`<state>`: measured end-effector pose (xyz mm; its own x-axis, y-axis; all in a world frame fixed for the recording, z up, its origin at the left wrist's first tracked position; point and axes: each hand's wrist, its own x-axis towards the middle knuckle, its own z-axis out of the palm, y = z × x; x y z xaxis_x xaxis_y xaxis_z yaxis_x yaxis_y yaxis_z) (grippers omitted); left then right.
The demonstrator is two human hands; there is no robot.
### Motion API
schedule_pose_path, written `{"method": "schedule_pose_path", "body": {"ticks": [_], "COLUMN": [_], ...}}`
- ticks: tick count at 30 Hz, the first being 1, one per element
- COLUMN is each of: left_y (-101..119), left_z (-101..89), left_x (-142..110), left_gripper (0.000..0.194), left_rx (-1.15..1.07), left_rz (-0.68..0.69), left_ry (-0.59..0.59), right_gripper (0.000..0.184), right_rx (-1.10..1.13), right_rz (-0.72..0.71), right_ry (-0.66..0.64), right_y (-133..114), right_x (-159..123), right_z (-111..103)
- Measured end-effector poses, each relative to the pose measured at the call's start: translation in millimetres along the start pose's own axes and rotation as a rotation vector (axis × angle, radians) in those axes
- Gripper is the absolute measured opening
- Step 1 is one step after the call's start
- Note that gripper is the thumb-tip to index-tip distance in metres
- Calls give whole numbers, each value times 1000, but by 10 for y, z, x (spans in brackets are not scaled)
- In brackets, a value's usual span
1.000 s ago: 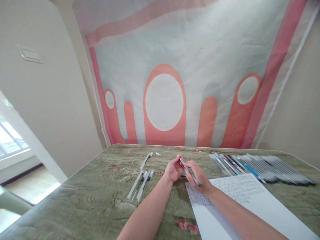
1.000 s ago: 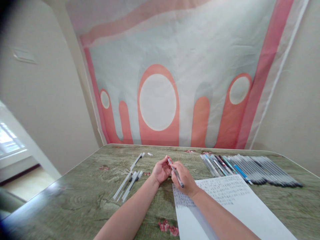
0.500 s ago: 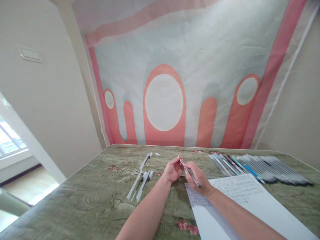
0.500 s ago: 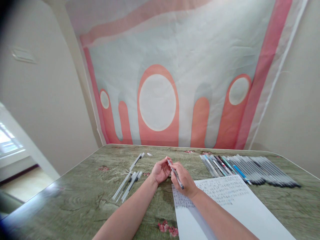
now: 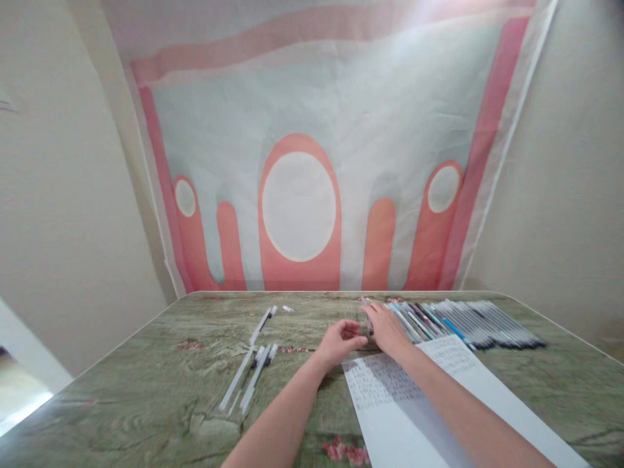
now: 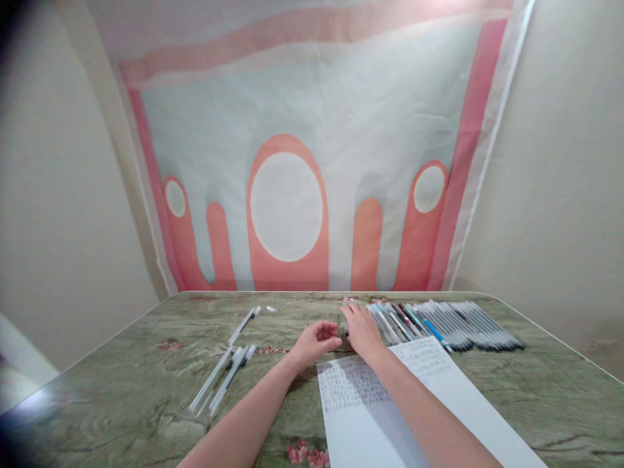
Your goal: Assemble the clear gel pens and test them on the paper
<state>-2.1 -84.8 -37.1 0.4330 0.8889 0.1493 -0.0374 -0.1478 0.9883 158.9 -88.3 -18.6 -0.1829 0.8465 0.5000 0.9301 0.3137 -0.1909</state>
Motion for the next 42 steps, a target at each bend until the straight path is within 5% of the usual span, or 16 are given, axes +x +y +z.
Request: {"method": "schedule_pose_path", "body": {"ticks": [4,7,17,27,36,39,42], "left_y": [81,168,189,167,183,239,346], "left_z": [67,76,63,49,31,-198,-588], "left_x": [-100,-136,-119,-119,-87,66,237], "left_gripper": [53,48,39,34,38,38,29], "left_rx": [552,730,747,717,667,841,1264], "left_rz": [185,272,368,329,216,57,-80], "left_ry": [-211,-314,-504,-524,-472,-267,-7], "right_gripper": [38,35,33,26,22,20,21], "right_rx": [-229,-265,-310,-360,-355,-332,-282], "right_rz": [45,47,75,111,151,164,127], "right_ry": [-231,-296,-265,-280,-255,-232,-209], "right_y": [276,373,521,590,521,486,454], "right_x": [-4,-20,-38,-20,-48,-57,-60], "right_z": [-71,-108,-49,-46,71,156,213]}}
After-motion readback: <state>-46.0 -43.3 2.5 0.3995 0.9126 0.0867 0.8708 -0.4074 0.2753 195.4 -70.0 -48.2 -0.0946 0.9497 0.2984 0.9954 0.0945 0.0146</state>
